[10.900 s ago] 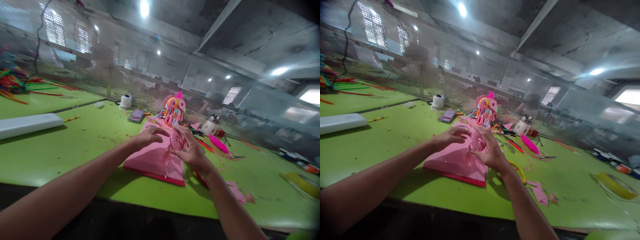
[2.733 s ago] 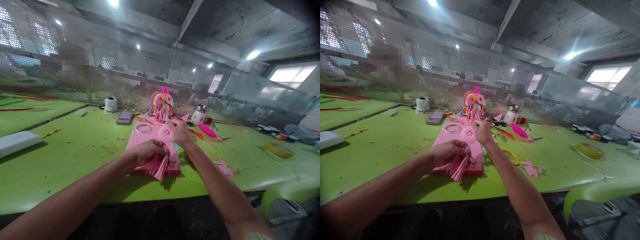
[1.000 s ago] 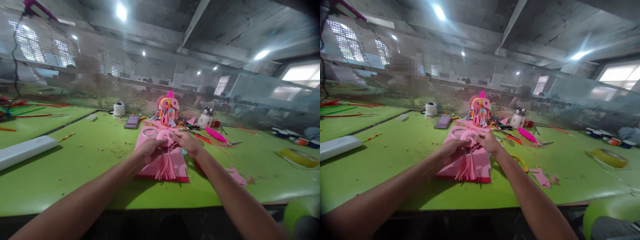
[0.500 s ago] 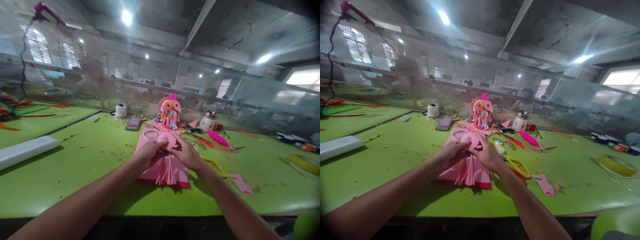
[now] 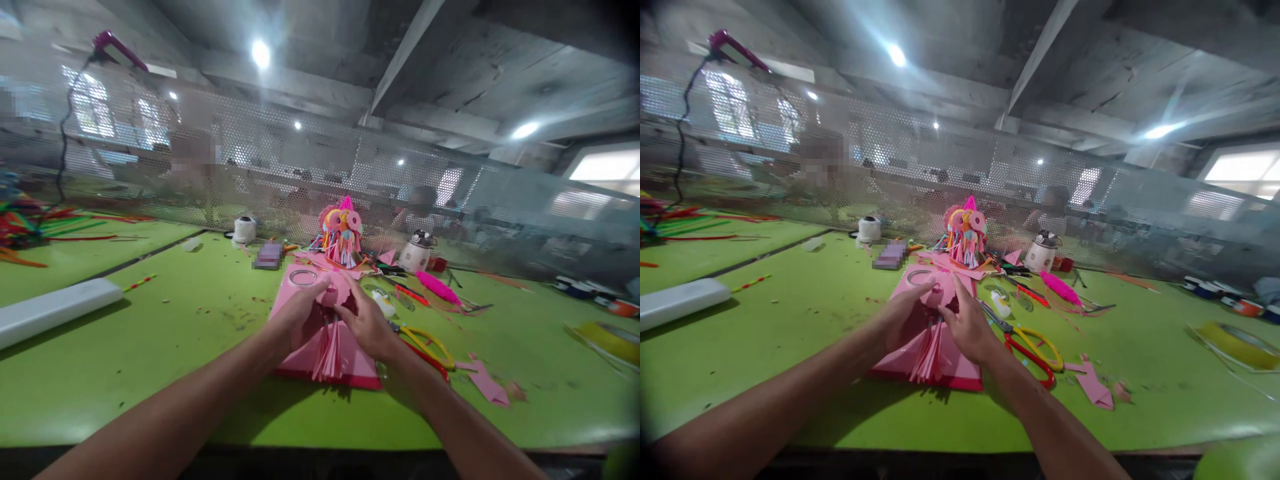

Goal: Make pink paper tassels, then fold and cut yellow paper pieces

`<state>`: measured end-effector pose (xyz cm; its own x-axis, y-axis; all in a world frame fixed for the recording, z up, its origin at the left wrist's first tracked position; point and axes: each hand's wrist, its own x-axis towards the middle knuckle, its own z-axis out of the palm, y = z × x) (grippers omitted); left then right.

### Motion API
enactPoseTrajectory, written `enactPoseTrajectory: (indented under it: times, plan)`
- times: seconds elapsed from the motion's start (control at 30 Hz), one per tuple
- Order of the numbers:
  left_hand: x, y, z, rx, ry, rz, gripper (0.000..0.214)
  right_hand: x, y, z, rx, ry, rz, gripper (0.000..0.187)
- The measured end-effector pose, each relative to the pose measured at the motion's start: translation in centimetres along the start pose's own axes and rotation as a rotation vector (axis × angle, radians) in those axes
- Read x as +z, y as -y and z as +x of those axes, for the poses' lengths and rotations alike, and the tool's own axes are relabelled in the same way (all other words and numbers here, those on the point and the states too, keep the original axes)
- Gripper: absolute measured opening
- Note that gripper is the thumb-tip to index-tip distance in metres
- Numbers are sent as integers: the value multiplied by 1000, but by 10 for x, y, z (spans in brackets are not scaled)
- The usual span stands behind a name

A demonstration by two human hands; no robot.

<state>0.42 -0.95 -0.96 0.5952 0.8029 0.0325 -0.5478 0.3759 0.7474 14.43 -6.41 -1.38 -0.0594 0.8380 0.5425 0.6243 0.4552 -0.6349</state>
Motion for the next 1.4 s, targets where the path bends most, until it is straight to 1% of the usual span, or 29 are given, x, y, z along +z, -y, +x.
enactPoseTrajectory:
  times: [0.07, 0.13, 0.17, 0.2, 0.3, 0.33, 0.37, 0.43, 0.5, 0.57, 0.6, 0.67, 0.73, 0.83, 0.93, 1.0, 1.13, 1.2, 1.3, 1.4]
  plan:
    - [0, -3, -1, -28, 32, -17, 34, 0, 0, -1, -4, 8, 15, 66]
    - [0, -6, -1, -20, 16, -29, 45, 0, -1, -2, -20, 21, 14, 66]
    - [0, -7, -1, -6, -8, -30, 43, 1, -1, -3, -28, 25, 10, 65]
    - [1, -7, -1, 7, -38, -24, 38, 2, -1, -4, -33, 29, 9, 64]
    - [1, -8, -1, 22, -124, 30, 11, 5, 0, -6, -44, 10, 23, 64]
    - [1, -7, -2, 19, -139, 47, 4, 6, 0, -6, -45, -6, 43, 64]
    - [1, -7, -2, 20, -144, 56, 2, 7, 0, -7, -45, -24, 77, 65]
    - [0, -6, -2, 33, -122, 56, 6, 7, 0, -6, -31, -61, 173, 62]
    - [-1, -4, -2, 40, -80, 55, 7, 6, -2, -4, 17, -129, 247, 49]
    - [-2, -3, -2, 48, -53, 61, 8, 3, -4, -1, 86, -182, 259, 33]
    - [-2, -2, -2, 53, -46, 67, 11, 1, -5, 1, 119, -187, 258, 31]
    - [-1, -1, -3, 52, -35, 77, 13, -2, -8, 4, 162, -148, 282, 36]
    - [0, 0, -4, 40, -29, 90, 12, -4, -10, 5, 172, -118, 328, 40]
    - [0, 0, -3, 24, -32, 130, 7, -7, -8, 6, 167, -124, 354, 37]
    - [-2, 1, -1, 12, -29, 180, 10, -8, -5, 6, 153, -102, 336, 35]
    - [-3, 1, 0, 20, -31, 196, 10, -8, -4, 6, 152, -115, 311, 35]
    - [-4, -3, 1, 85, -62, 192, 11, -2, 0, 2, 204, -212, 310, 25]
    - [-5, -4, 1, 93, -72, 192, 11, 3, 4, 0, 243, -178, 351, 19]
    - [-7, -4, 2, 85, -77, 182, 10, 9, 9, -3, 298, -90, 396, 12]
    - [-8, -3, 3, 73, -66, 177, 9, 11, 9, -3, 295, -87, 360, 10]
